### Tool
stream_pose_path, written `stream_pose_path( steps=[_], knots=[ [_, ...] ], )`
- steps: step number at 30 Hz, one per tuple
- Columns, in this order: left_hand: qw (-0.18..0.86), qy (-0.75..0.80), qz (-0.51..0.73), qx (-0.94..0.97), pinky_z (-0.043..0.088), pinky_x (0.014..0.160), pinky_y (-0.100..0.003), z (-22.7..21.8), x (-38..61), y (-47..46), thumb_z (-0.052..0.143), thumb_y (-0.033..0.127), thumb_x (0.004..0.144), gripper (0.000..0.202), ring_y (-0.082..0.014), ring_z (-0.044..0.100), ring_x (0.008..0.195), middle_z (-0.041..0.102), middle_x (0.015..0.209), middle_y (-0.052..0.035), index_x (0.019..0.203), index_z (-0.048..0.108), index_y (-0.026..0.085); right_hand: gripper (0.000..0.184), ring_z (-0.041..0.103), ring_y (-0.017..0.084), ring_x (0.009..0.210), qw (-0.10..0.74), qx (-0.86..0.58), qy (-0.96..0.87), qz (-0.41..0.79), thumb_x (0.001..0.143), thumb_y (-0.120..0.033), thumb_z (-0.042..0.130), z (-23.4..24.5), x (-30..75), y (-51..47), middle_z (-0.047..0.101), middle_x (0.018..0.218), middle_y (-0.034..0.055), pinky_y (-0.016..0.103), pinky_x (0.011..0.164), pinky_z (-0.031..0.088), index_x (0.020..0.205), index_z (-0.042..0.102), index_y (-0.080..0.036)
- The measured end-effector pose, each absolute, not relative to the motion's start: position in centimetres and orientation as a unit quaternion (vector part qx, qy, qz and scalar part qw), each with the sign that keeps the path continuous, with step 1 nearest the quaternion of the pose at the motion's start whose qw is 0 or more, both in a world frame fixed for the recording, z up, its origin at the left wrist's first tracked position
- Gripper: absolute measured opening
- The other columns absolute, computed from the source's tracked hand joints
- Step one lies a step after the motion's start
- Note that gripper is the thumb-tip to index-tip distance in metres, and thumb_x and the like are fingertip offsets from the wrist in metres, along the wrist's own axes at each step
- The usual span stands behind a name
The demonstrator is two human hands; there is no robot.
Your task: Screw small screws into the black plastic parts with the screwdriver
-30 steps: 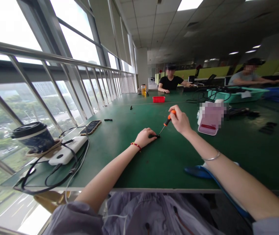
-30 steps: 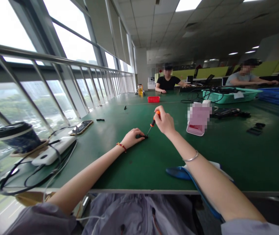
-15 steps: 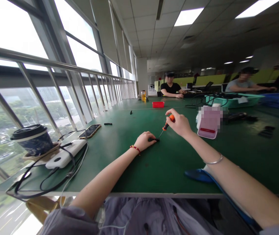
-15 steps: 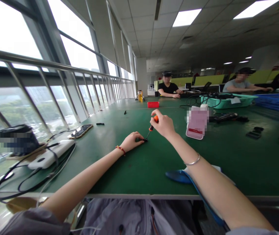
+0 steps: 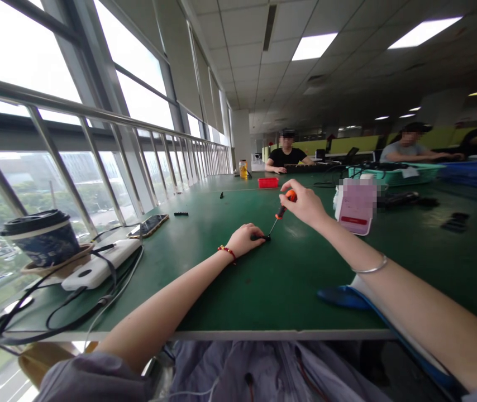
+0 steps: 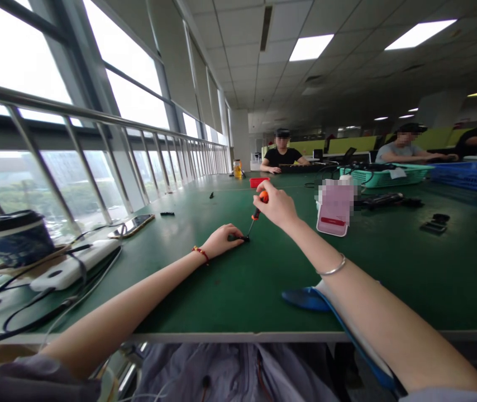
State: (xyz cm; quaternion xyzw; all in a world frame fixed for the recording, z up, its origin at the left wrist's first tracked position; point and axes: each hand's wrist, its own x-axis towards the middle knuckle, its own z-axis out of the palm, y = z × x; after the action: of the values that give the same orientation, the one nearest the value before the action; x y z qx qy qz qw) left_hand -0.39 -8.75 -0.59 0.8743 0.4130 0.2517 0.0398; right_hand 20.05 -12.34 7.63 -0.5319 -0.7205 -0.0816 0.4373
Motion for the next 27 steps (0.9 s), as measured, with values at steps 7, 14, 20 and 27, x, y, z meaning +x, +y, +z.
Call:
stream_pose_path(
  steps=[7,14,20,27],
  knots=[
    [0.043,0.421,0.248,0.871,0.047,0.077,-0.028,-0.40,-0.23,-9.01,0.062,0.030,0.076,0.016,-0.0174,0.058,0.084,0.064,0.089,-0.0039,0.085,0.067,0.017,0.025,0.052,0.015,0.057,0.439,-0.524,-0.725,-0.083,0.083,-0.044,0.043,7.50,19.64,-12.75,0.059,0.062,-0.0021,0.023,0.049,0.028,0.076,0.056,-0.024],
    [0.047,0.417,0.249,0.873,0.047,0.079,-0.029,-0.41,-0.29,-8.85,0.062,0.031,0.076,0.016,-0.0176,0.058,0.084,0.063,0.088,-0.0041,0.082,0.065,0.016,0.017,0.054,0.015,0.059,0.456,-0.508,-0.728,-0.061,0.079,-0.032,0.045,7.47,19.63,-12.79,0.061,0.067,-0.0022,0.023,0.051,0.030,0.091,0.055,-0.024],
    [0.057,0.413,0.251,0.874,0.046,0.079,-0.030,-0.46,-0.32,-8.71,0.062,0.031,0.076,0.016,-0.0180,0.058,0.084,0.063,0.088,-0.0046,0.082,0.065,0.016,0.022,0.053,0.016,0.058,0.434,-0.528,-0.727,-0.072,0.082,-0.043,0.043,7.41,19.53,-12.81,0.060,0.065,-0.0019,0.024,0.049,0.027,0.079,0.053,-0.024],
    [0.054,0.410,0.249,0.876,0.046,0.081,-0.030,-0.42,-0.35,-8.79,0.062,0.031,0.076,0.016,-0.0182,0.057,0.085,0.062,0.089,-0.0044,0.083,0.065,0.017,0.018,0.052,0.016,0.057,0.455,-0.529,-0.715,-0.047,0.076,-0.033,0.048,7.42,19.54,-12.84,0.058,0.065,-0.0026,0.024,0.051,0.030,0.091,0.052,-0.024]
  ],
)
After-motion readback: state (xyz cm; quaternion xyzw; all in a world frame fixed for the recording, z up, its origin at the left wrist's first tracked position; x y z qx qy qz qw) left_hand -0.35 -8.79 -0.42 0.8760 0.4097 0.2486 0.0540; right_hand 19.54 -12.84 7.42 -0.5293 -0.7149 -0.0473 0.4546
